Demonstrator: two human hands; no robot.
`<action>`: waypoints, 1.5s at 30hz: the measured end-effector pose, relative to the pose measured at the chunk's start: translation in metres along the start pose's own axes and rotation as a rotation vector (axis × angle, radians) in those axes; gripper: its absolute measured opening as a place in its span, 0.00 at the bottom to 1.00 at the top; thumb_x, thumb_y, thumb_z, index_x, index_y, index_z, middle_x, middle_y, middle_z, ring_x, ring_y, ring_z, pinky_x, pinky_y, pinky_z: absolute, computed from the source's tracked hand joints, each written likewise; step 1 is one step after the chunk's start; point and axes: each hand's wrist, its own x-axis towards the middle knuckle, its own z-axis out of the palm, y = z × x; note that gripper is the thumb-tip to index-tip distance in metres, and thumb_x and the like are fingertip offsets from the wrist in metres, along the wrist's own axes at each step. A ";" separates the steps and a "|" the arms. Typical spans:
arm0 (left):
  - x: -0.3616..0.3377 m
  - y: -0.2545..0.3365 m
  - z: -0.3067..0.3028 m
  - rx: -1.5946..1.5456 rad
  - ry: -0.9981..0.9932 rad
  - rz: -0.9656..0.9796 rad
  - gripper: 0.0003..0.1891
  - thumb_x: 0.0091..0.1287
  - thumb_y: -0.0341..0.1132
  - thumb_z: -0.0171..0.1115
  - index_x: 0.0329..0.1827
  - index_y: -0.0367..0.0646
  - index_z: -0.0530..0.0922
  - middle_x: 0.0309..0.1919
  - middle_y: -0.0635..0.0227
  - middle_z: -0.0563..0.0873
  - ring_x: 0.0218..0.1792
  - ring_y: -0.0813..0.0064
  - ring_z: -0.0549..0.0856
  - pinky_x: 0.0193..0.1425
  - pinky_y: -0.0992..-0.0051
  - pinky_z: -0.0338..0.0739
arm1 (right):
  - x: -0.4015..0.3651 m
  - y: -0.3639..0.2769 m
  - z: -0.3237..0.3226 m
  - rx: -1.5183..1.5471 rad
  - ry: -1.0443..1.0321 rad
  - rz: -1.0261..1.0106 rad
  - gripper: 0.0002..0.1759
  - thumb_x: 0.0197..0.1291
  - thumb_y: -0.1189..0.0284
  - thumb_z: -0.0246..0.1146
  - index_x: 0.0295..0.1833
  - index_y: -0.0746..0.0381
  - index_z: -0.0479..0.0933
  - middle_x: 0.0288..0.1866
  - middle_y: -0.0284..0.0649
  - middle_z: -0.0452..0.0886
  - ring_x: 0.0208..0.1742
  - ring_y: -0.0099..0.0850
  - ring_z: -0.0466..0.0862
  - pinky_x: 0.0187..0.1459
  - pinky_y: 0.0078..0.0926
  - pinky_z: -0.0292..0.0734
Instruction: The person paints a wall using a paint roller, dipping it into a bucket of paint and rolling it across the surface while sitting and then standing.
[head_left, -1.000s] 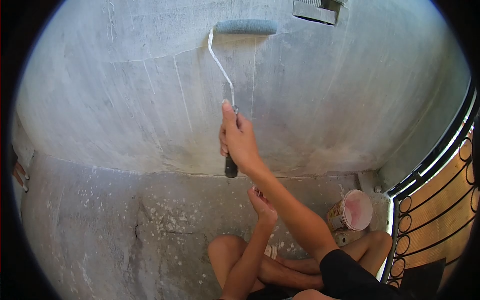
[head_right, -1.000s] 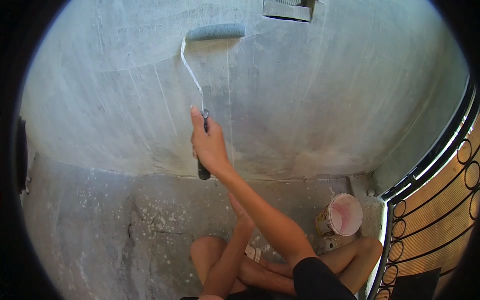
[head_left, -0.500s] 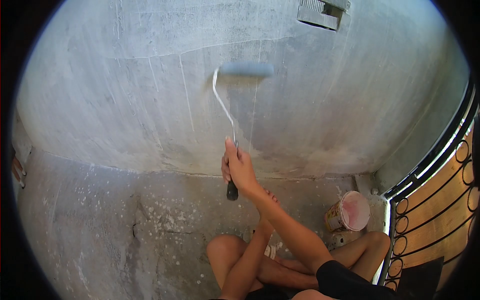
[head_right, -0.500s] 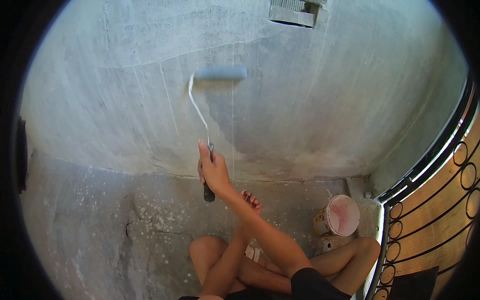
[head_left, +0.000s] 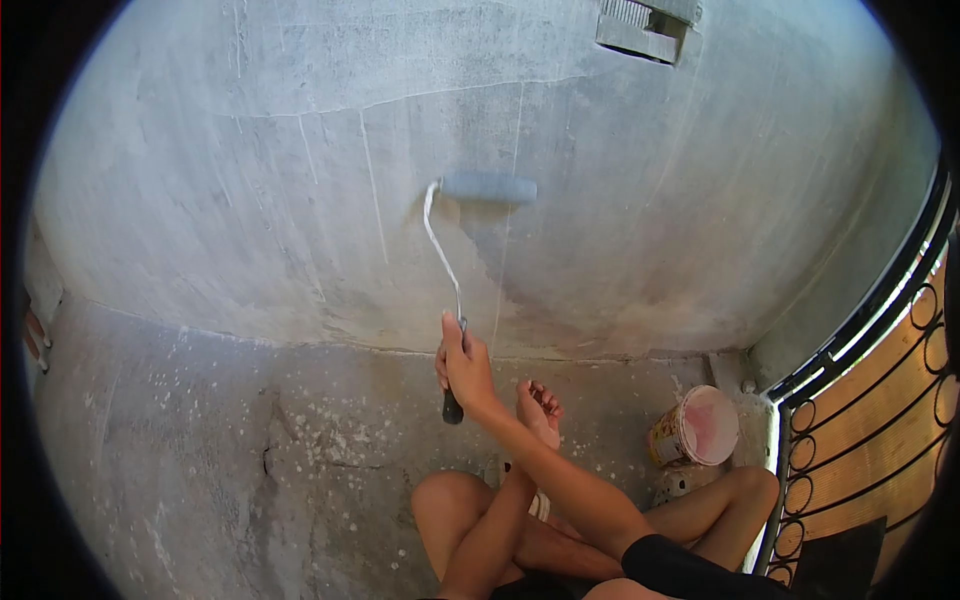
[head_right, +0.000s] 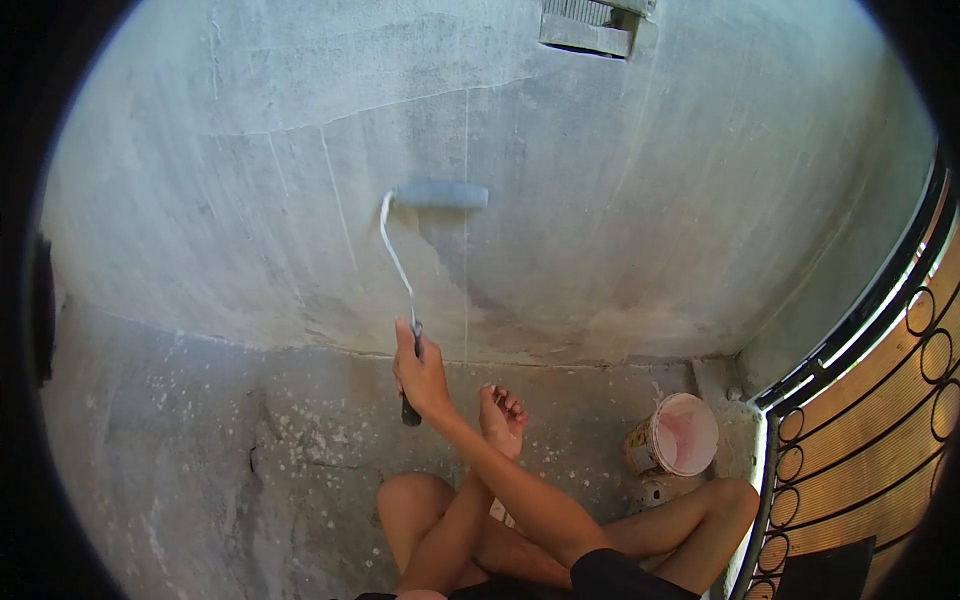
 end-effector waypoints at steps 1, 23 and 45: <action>-0.003 0.003 0.003 0.001 -0.001 0.006 0.12 0.71 0.46 0.47 0.33 0.51 0.70 0.21 0.74 0.69 0.24 0.80 0.69 0.29 0.78 0.65 | -0.001 0.009 0.000 0.024 0.023 0.042 0.33 0.68 0.40 0.49 0.24 0.58 0.62 0.12 0.31 0.63 0.11 0.21 0.66 0.14 0.22 0.62; 0.018 -0.008 -0.014 -0.016 -0.080 0.004 0.12 0.67 0.47 0.51 0.31 0.51 0.66 0.21 0.76 0.68 0.23 0.80 0.69 0.24 0.76 0.63 | 0.011 -0.023 -0.017 0.328 -0.264 0.074 0.30 0.70 0.41 0.45 0.28 0.56 0.58 0.11 0.29 0.55 0.10 0.20 0.57 0.12 0.21 0.55; 0.012 -0.013 -0.026 -0.096 -0.282 0.080 0.12 0.74 0.45 0.49 0.37 0.49 0.72 0.24 0.74 0.73 0.28 0.75 0.75 0.32 0.72 0.72 | 0.027 -0.061 -0.007 0.016 0.075 -0.077 0.32 0.68 0.40 0.48 0.24 0.55 0.59 0.13 0.28 0.59 0.10 0.18 0.60 0.12 0.21 0.57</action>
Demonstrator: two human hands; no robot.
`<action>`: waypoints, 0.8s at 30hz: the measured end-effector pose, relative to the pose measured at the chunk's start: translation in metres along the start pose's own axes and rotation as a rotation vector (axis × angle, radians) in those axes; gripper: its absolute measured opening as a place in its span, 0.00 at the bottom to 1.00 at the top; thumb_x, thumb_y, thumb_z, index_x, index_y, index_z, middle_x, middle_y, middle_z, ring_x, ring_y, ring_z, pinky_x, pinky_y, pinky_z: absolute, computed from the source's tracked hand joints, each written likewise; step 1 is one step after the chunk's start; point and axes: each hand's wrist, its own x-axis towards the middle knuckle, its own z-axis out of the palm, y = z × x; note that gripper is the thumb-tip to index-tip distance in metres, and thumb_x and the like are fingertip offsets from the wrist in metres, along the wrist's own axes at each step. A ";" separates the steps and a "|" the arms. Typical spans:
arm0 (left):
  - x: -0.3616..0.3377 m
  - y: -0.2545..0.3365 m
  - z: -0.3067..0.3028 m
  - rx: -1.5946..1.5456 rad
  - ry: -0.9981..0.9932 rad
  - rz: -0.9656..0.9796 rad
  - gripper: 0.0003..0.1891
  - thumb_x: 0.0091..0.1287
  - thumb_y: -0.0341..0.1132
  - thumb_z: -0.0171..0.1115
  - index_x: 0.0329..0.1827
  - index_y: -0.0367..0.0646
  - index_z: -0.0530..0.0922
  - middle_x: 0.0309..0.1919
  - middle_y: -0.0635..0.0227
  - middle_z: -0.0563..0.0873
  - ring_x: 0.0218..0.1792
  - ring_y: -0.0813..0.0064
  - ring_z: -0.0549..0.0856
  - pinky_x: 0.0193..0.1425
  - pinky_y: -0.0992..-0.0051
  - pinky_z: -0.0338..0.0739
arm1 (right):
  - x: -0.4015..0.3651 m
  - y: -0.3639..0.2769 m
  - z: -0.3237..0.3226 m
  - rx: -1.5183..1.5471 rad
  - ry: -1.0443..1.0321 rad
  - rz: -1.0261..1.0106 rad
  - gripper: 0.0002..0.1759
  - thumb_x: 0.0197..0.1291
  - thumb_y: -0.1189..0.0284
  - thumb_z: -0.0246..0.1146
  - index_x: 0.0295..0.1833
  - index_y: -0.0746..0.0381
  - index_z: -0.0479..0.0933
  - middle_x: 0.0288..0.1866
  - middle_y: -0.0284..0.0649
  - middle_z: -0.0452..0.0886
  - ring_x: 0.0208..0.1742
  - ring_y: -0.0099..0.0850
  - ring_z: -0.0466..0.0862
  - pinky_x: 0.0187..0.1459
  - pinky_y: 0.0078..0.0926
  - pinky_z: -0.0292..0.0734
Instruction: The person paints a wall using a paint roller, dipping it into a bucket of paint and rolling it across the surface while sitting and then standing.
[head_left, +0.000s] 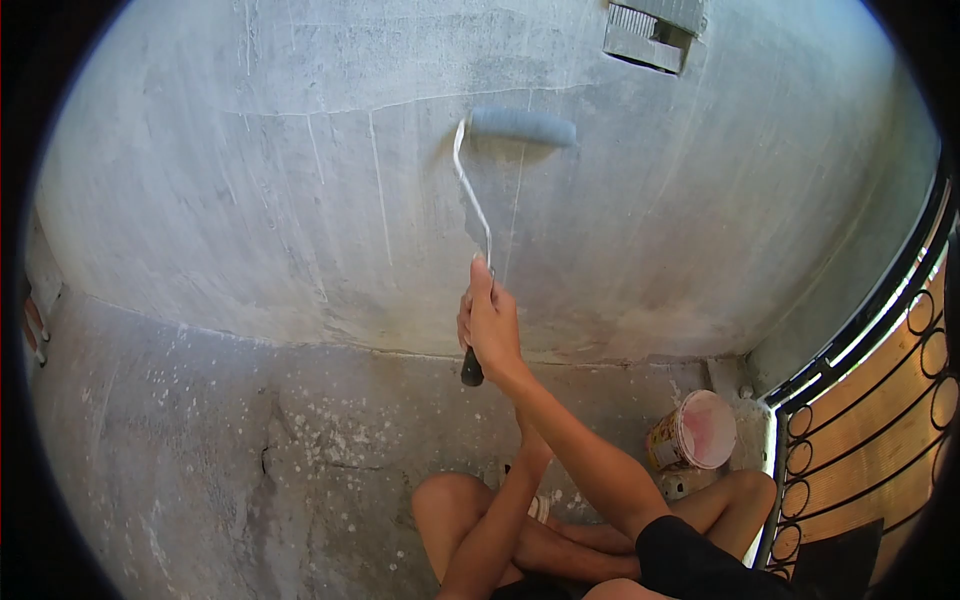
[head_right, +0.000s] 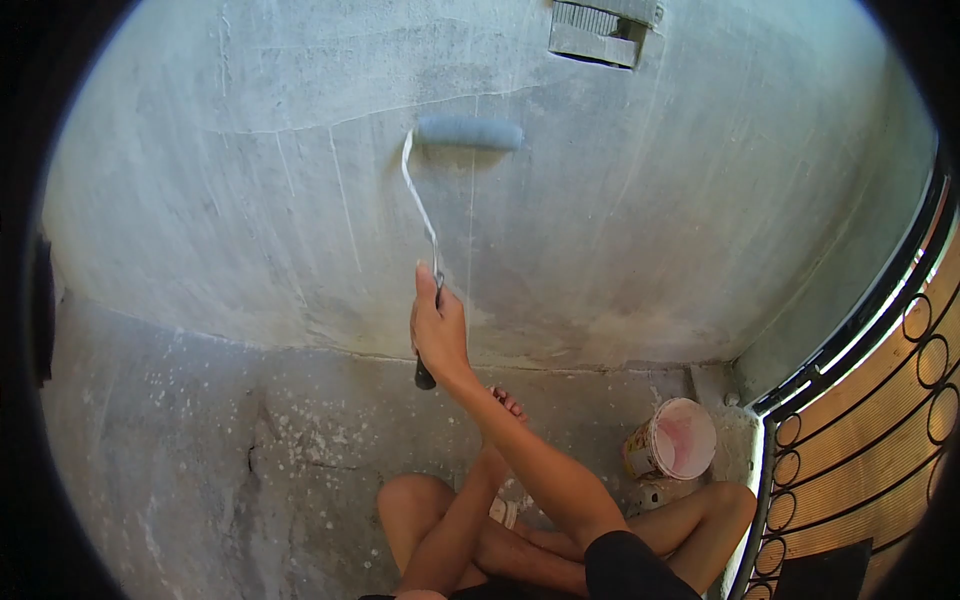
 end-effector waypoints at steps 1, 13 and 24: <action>-0.003 0.002 0.005 -0.001 0.000 0.004 0.12 0.74 0.45 0.49 0.37 0.49 0.72 0.24 0.74 0.73 0.28 0.75 0.75 0.32 0.72 0.72 | 0.002 -0.012 0.004 0.051 -0.022 -0.005 0.32 0.68 0.40 0.48 0.24 0.55 0.59 0.13 0.28 0.59 0.10 0.18 0.60 0.12 0.21 0.57; 0.008 -0.010 0.002 0.005 0.113 -0.003 0.13 0.73 0.48 0.47 0.43 0.50 0.74 0.31 0.72 0.76 0.33 0.75 0.77 0.38 0.73 0.74 | 0.015 0.048 -0.032 -0.158 0.050 -0.111 0.30 0.70 0.44 0.49 0.24 0.56 0.60 0.12 0.27 0.59 0.09 0.18 0.60 0.10 0.21 0.56; 0.005 0.008 0.010 -0.012 0.117 -0.076 0.12 0.69 0.48 0.51 0.33 0.51 0.68 0.22 0.75 0.69 0.25 0.78 0.71 0.28 0.74 0.68 | 0.012 0.016 0.011 0.088 0.076 -0.040 0.30 0.71 0.44 0.47 0.25 0.56 0.59 0.13 0.28 0.59 0.11 0.18 0.61 0.12 0.21 0.58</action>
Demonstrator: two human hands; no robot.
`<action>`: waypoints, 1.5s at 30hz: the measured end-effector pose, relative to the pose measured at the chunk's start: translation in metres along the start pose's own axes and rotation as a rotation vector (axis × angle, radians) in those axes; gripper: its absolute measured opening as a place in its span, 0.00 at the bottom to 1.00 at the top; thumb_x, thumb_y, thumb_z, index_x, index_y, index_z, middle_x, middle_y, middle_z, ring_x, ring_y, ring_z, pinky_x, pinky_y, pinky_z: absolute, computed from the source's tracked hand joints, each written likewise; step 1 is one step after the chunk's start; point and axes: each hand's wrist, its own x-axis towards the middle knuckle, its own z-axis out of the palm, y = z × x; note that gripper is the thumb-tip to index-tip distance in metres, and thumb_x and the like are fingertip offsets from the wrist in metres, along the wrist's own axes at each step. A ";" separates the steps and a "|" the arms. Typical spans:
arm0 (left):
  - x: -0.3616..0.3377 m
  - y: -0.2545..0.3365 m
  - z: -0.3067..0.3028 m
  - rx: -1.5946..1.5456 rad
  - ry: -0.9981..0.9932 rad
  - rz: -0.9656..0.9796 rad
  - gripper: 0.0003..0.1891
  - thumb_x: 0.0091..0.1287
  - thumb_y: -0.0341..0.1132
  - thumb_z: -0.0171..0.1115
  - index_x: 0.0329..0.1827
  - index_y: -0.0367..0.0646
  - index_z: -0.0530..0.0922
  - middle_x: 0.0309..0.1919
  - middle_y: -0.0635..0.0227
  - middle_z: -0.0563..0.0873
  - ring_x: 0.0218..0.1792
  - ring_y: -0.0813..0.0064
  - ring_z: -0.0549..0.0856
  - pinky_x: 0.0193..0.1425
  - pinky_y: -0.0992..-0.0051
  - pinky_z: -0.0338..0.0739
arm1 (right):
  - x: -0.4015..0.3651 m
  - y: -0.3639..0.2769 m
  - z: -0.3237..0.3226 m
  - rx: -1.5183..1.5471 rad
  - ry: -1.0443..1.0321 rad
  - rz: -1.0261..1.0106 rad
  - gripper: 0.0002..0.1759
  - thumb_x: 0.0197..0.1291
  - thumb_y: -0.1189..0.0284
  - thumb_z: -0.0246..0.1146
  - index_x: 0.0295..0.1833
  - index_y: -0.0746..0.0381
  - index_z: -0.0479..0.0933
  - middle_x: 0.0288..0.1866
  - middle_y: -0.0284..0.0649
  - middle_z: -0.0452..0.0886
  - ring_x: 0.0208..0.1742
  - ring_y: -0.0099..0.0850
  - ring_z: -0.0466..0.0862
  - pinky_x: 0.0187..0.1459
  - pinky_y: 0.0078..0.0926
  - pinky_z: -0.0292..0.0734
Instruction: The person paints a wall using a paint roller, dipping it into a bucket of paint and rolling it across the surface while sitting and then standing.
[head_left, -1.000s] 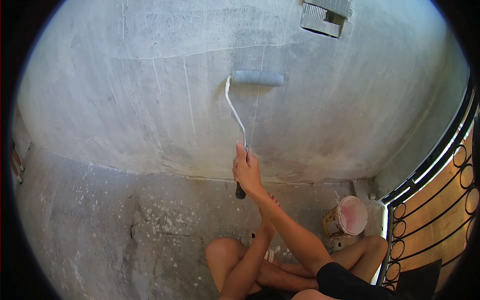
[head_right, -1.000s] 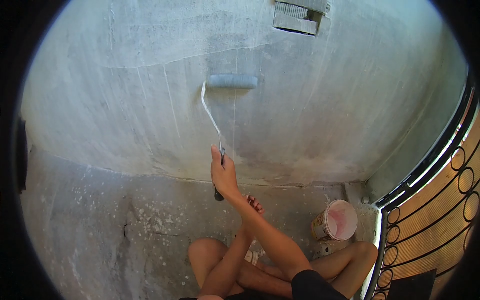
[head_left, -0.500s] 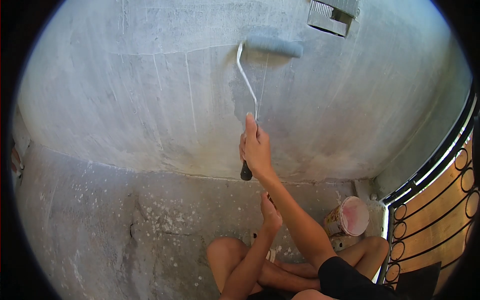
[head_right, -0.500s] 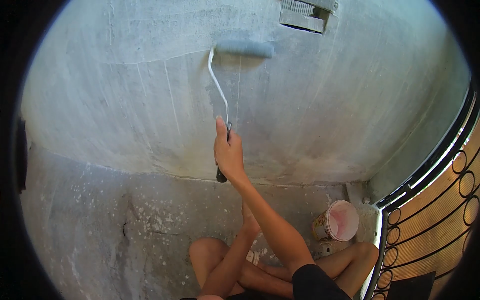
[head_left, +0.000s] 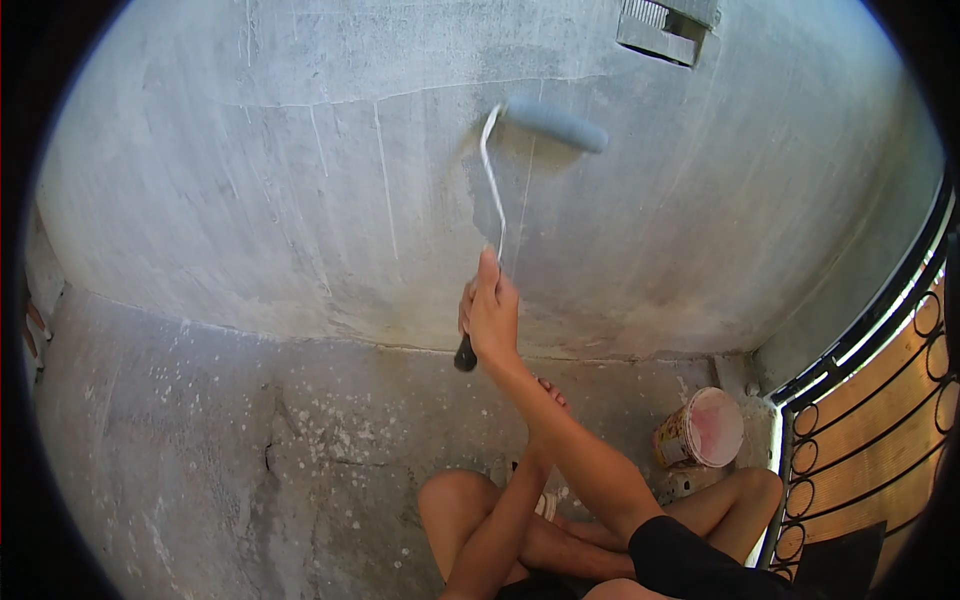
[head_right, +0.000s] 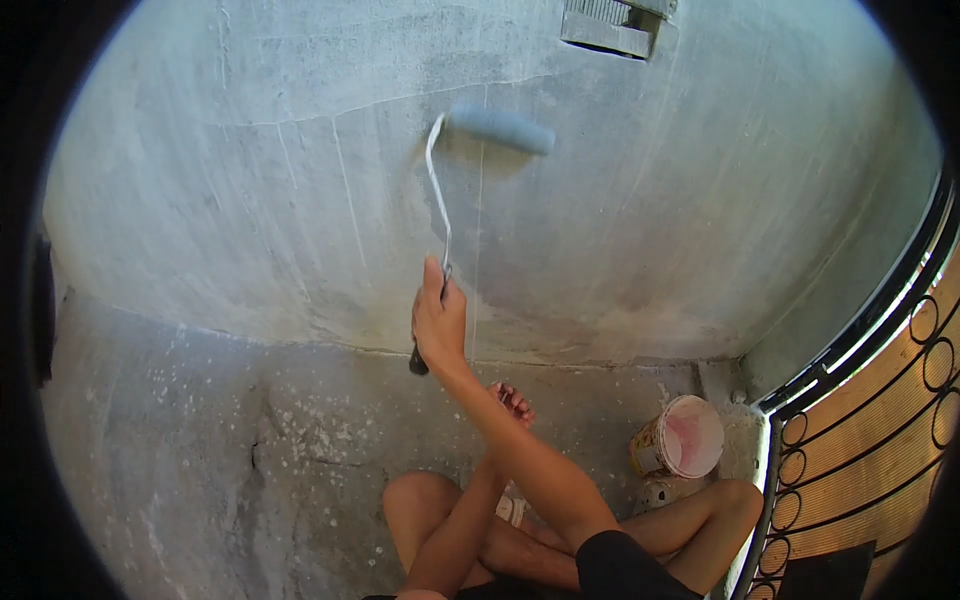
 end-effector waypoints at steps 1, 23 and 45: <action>0.011 -0.006 -0.018 0.000 0.000 -0.001 0.12 0.69 0.48 0.51 0.33 0.51 0.68 0.22 0.75 0.69 0.25 0.78 0.71 0.28 0.74 0.68 | 0.007 -0.012 0.005 0.018 -0.010 -0.034 0.30 0.70 0.44 0.47 0.25 0.55 0.58 0.13 0.28 0.59 0.11 0.18 0.61 0.12 0.20 0.57; 0.003 -0.011 -0.002 0.025 0.081 0.079 0.11 0.71 0.43 0.52 0.45 0.47 0.72 0.31 0.72 0.73 0.31 0.77 0.74 0.33 0.75 0.70 | 0.008 -0.034 -0.011 0.081 -0.110 0.015 0.30 0.68 0.41 0.49 0.26 0.55 0.58 0.13 0.28 0.58 0.11 0.19 0.60 0.13 0.21 0.58; -0.011 0.001 0.022 0.175 0.272 0.046 0.13 0.70 0.46 0.48 0.29 0.51 0.67 0.20 0.76 0.65 0.22 0.81 0.66 0.24 0.78 0.60 | -0.064 0.018 -0.201 -0.323 -0.082 0.367 0.27 0.69 0.48 0.55 0.26 0.59 0.65 0.14 0.28 0.63 0.12 0.19 0.63 0.15 0.21 0.57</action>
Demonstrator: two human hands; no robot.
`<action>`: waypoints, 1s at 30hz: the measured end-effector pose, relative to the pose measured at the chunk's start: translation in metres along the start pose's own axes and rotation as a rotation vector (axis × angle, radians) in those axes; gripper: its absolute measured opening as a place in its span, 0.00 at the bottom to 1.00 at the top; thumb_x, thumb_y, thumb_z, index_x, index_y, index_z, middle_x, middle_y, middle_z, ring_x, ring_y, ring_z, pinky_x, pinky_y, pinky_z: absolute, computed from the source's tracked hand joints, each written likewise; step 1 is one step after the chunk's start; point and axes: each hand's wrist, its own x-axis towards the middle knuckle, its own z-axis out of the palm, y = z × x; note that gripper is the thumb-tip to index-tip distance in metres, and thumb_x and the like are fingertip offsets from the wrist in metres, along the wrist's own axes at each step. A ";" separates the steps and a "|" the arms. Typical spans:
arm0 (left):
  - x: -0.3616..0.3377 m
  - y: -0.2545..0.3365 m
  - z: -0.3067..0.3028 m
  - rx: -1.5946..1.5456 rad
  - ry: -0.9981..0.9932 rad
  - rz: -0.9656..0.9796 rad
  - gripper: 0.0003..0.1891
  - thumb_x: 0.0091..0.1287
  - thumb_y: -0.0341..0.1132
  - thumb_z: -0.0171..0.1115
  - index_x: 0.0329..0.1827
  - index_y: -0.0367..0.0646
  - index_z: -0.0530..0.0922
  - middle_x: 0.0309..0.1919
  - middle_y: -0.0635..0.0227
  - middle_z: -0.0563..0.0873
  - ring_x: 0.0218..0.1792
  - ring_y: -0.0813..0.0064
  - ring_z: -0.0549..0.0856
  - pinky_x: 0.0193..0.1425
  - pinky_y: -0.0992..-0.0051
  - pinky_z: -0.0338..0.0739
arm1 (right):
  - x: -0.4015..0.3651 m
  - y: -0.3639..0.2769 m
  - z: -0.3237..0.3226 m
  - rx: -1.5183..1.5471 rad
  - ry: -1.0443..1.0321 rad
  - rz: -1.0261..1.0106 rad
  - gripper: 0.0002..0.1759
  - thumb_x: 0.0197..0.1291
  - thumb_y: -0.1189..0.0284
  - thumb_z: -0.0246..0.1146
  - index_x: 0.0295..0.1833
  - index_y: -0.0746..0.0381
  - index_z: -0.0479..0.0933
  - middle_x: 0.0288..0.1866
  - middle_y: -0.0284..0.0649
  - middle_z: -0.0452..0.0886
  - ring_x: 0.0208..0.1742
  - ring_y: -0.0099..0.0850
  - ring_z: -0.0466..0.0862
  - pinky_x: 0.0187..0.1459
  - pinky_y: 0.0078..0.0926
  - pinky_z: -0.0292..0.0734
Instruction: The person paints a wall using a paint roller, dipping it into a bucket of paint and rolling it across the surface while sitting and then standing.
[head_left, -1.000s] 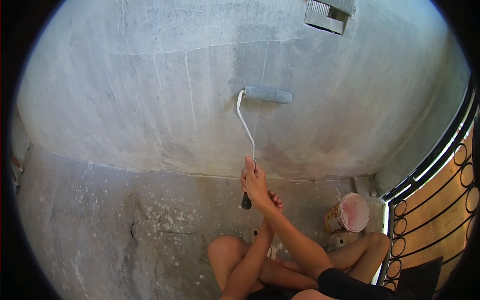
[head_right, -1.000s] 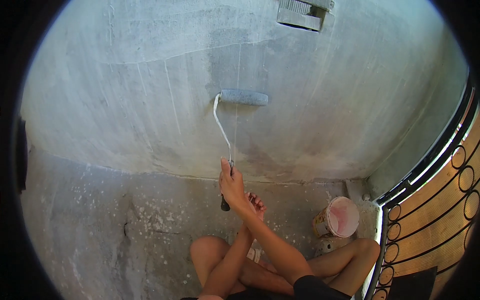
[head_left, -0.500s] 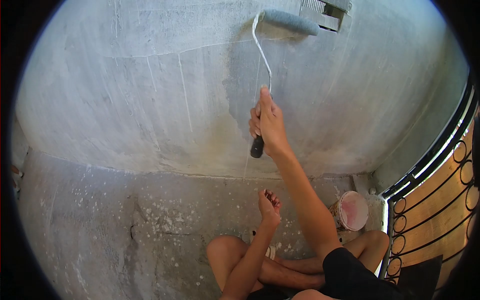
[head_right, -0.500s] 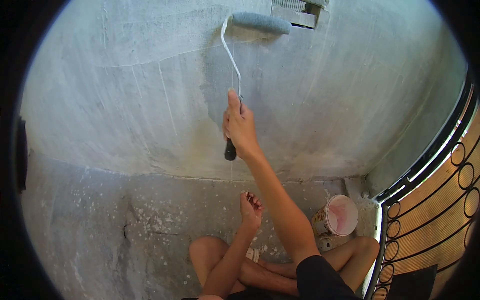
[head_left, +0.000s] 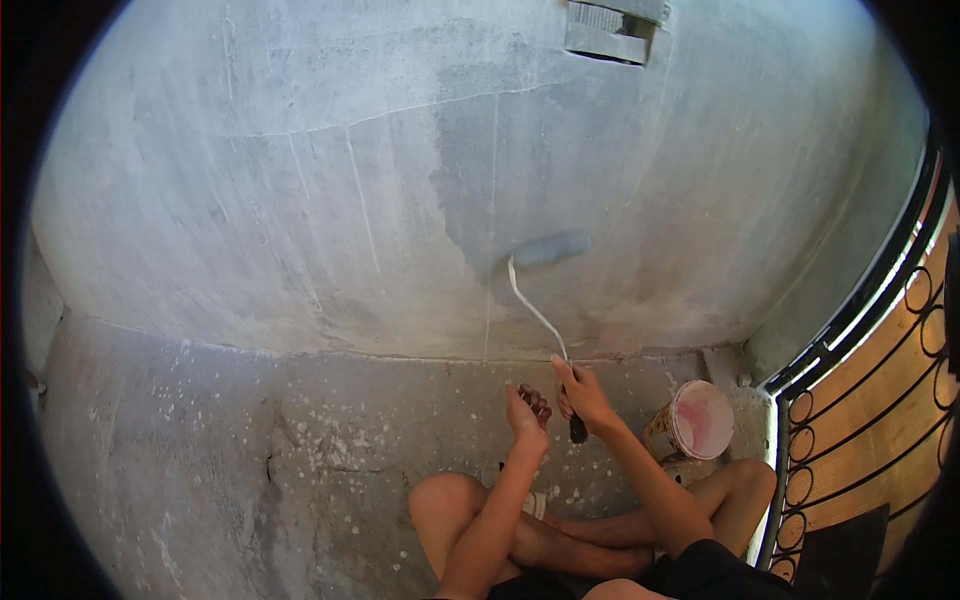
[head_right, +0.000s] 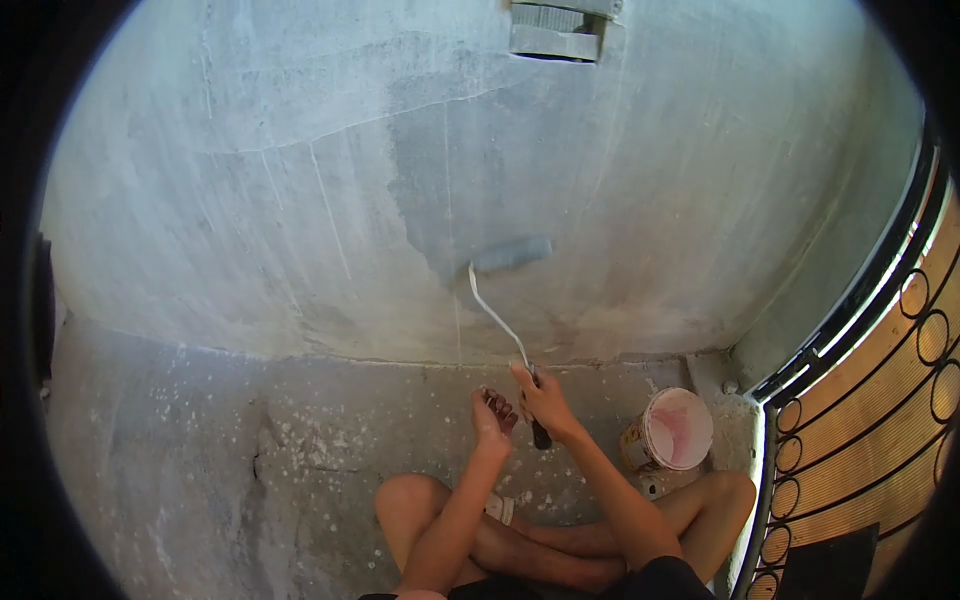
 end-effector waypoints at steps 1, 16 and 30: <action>0.000 -0.002 -0.002 0.010 -0.005 -0.004 0.13 0.70 0.46 0.48 0.29 0.51 0.67 0.20 0.76 0.65 0.22 0.81 0.66 0.24 0.78 0.60 | -0.009 0.004 -0.010 0.007 0.009 -0.002 0.27 0.69 0.48 0.55 0.26 0.59 0.65 0.14 0.28 0.63 0.12 0.19 0.63 0.15 0.21 0.57; 0.021 -0.041 -0.009 0.352 -0.015 -0.012 0.13 0.70 0.47 0.49 0.30 0.52 0.67 0.21 0.77 0.64 0.22 0.81 0.65 0.25 0.77 0.59 | -0.031 -0.078 -0.237 -0.048 0.200 -0.288 0.31 0.72 0.46 0.46 0.29 0.61 0.73 0.17 0.28 0.68 0.16 0.18 0.66 0.18 0.20 0.60; 0.016 -0.041 -0.020 0.563 -0.086 0.003 0.13 0.69 0.50 0.49 0.32 0.52 0.67 0.23 0.77 0.63 0.24 0.80 0.63 0.29 0.77 0.59 | -0.068 0.012 -0.148 0.380 0.124 0.215 0.30 0.68 0.39 0.47 0.30 0.56 0.62 0.16 0.29 0.60 0.14 0.20 0.61 0.18 0.21 0.61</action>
